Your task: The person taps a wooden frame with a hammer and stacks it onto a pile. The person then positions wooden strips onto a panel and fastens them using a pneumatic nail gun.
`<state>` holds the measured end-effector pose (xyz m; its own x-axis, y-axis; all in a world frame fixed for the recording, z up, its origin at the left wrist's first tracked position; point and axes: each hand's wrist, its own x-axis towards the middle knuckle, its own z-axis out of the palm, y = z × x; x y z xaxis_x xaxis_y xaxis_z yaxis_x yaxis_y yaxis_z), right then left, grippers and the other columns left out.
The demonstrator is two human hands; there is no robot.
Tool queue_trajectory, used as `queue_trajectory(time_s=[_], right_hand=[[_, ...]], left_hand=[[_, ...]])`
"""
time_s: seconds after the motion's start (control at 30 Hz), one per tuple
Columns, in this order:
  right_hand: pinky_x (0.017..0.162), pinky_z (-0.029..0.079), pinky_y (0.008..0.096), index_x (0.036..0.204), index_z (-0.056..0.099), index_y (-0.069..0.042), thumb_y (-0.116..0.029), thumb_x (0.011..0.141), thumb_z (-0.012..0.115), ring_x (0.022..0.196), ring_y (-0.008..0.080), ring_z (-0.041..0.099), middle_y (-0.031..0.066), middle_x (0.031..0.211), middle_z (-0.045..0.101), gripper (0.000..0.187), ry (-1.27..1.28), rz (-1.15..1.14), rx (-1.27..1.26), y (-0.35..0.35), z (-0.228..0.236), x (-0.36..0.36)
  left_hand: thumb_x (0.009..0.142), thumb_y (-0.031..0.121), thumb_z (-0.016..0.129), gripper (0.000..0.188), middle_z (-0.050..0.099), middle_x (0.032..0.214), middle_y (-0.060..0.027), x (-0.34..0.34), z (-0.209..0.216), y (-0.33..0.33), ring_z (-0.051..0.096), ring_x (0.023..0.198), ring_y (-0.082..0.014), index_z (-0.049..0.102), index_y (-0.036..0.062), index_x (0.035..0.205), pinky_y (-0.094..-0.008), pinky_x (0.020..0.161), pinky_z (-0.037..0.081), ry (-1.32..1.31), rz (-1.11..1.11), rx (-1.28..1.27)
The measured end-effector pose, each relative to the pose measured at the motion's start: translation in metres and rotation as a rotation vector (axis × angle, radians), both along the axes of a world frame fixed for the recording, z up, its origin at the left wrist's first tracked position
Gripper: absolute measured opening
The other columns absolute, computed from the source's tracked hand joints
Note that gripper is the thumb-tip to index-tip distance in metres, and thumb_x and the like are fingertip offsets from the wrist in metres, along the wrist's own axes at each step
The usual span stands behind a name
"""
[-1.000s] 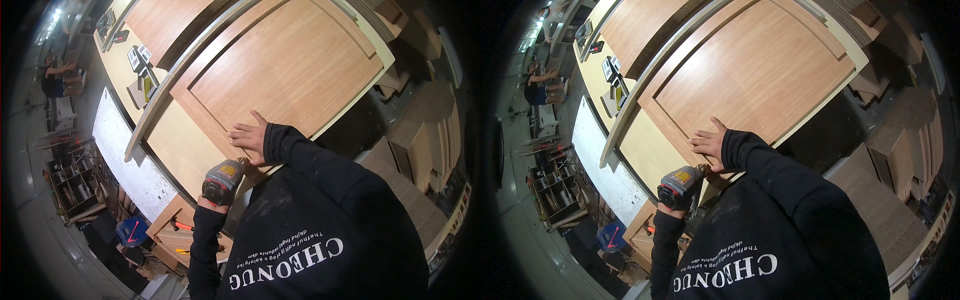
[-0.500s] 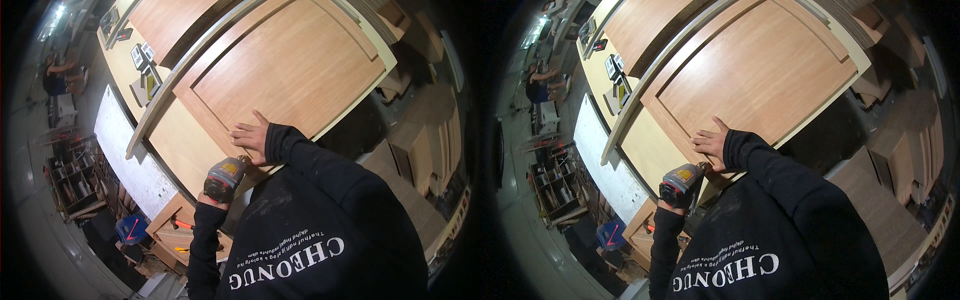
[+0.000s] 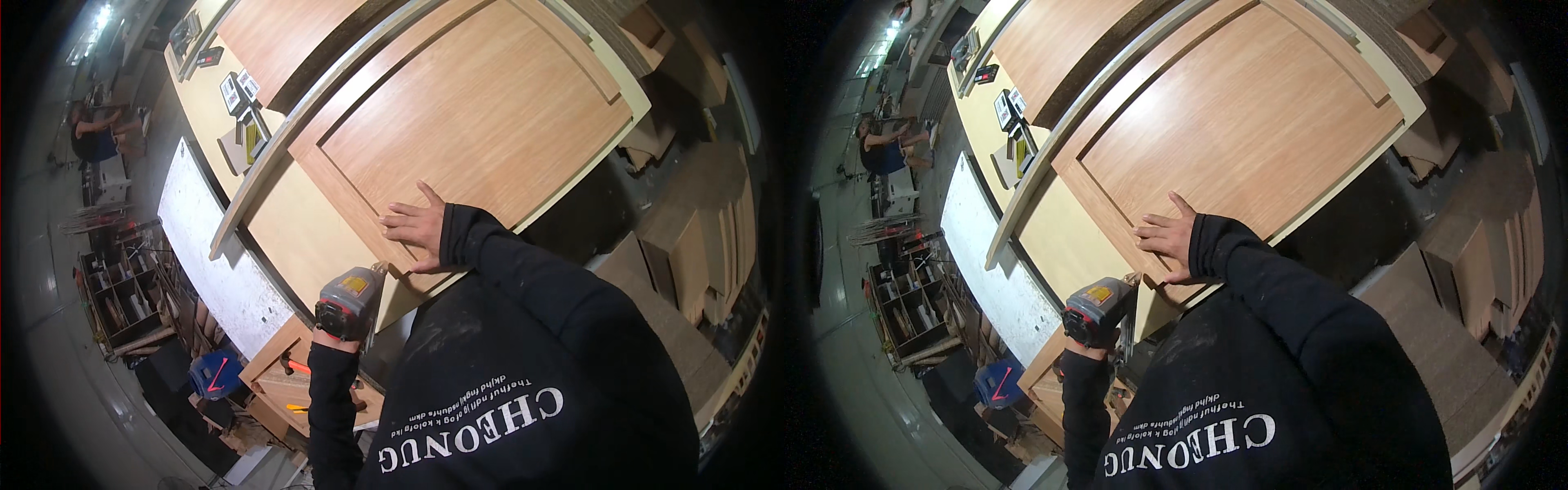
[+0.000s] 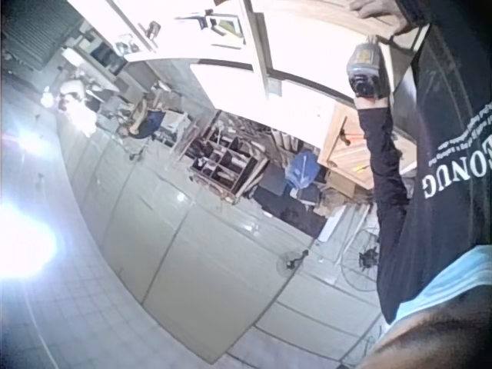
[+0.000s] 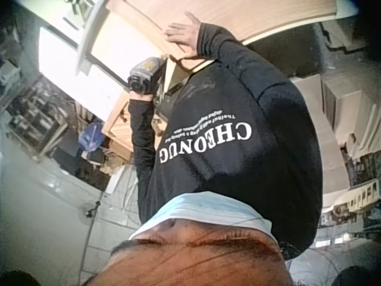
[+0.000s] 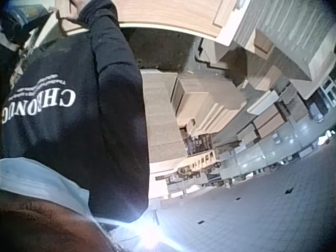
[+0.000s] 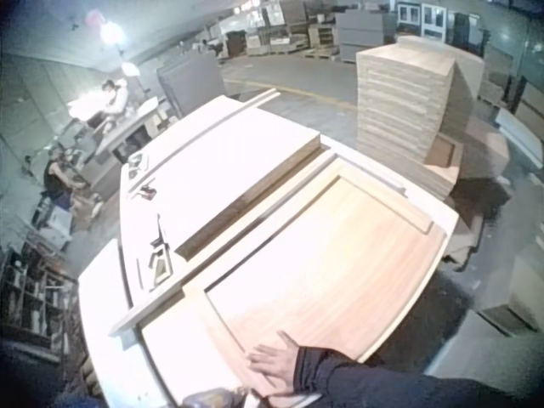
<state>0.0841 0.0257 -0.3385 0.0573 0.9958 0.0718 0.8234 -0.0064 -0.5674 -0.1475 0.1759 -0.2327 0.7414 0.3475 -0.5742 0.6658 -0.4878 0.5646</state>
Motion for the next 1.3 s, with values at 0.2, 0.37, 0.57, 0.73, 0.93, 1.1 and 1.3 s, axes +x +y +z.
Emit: queue_trajectory(time_s=[0.2, 0.37, 0.57, 0.73, 0.93, 1.1, 1.3], right_hand=[[0.098, 0.009, 0.0617, 0.119, 0.046, -0.015, -0.050, 0.064, 0.064, 0.126, 0.0185, 0.030, 0.0022, 0.132, 0.038, 0.068, 0.021, -0.020, 0.045, -0.003, -0.003, -0.004], [0.098, 0.008, 0.0627, 0.121, 0.046, -0.017, -0.057, 0.065, 0.058, 0.126, 0.0187, 0.031, 0.0020, 0.133, 0.038, 0.070, -0.009, -0.022, 0.072, -0.002, -0.008, -0.005], [0.098, 0.010, 0.0614, 0.119, 0.047, -0.015, -0.052, 0.065, 0.061, 0.124, 0.0191, 0.033, 0.0026, 0.131, 0.039, 0.067, -0.017, -0.027, 0.057, 0.000, -0.001, 0.003], [0.099, 0.010, 0.0608, 0.120, 0.046, -0.014, -0.052, 0.063, 0.063, 0.124, 0.0201, 0.033, 0.0042, 0.132, 0.038, 0.070, 0.010, -0.009, 0.058, 0.007, 0.010, 0.005], [0.082, 0.041, 0.0394, 0.111, 0.050, -0.007, -0.045, 0.059, 0.073, 0.097, 0.0303, 0.053, 0.0197, 0.111, 0.051, 0.069, 0.465, -0.041, 0.110, 0.024, 0.044, -0.017], [0.077, 0.045, 0.0351, 0.107, 0.047, -0.003, -0.018, 0.070, 0.063, 0.090, 0.0286, 0.056, 0.0166, 0.094, 0.056, 0.043, 0.988, -0.073, 0.194, 0.052, 0.139, -0.068], [0.084, 0.041, 0.0352, 0.101, 0.043, -0.003, -0.003, 0.068, 0.056, 0.091, 0.0215, 0.053, 0.0082, 0.087, 0.056, 0.035, 1.764, -0.060, 0.089, 0.035, 0.161, -0.028]], left_hand=[[0.066, 0.014, 0.067, 0.057, 0.049, 0.117, -0.0119, 0.000, 0.005, -0.001, 0.046, 0.110, -0.0261, 0.046, 0.0085, 0.118, -0.0352, 0.093, 0.038, -0.093, -0.159, 0.173], [0.066, 0.012, 0.070, 0.055, 0.052, 0.112, -0.0135, -0.001, 0.006, 0.000, 0.050, 0.105, -0.0259, 0.046, 0.0043, 0.115, -0.0349, 0.090, 0.041, -0.155, -0.110, 0.138], [0.065, 0.012, 0.069, 0.054, 0.052, 0.112, -0.0139, 0.008, 0.003, 0.007, 0.050, 0.105, -0.0262, 0.047, 0.0041, 0.114, -0.0355, 0.090, 0.041, -0.175, -0.179, 0.192], [0.067, 0.012, 0.068, 0.050, 0.056, 0.105, -0.0116, 0.012, 0.023, 0.018, 0.055, 0.096, -0.0223, 0.048, 0.0021, 0.112, -0.0329, 0.083, 0.044, -0.268, -0.136, 0.280], [0.072, 0.020, 0.066, 0.037, 0.058, 0.083, -0.0071, 0.033, 0.055, -0.003, 0.055, 0.078, -0.0123, 0.052, -0.0012, 0.100, -0.0255, 0.068, 0.044, -0.522, 0.754, -0.103], [0.071, 0.041, 0.067, 0.061, 0.058, 0.080, -0.0155, 0.074, 0.111, -0.019, 0.058, 0.073, -0.0269, 0.049, -0.0035, 0.108, -0.0325, 0.066, 0.046, -0.740, 0.342, 0.417], [0.073, 0.013, 0.063, 0.049, 0.054, 0.104, -0.0171, 0.053, 0.110, 0.010, 0.053, 0.094, -0.0256, 0.048, 0.0007, 0.118, -0.0307, 0.081, 0.042, -0.801, 0.236, 0.613]])
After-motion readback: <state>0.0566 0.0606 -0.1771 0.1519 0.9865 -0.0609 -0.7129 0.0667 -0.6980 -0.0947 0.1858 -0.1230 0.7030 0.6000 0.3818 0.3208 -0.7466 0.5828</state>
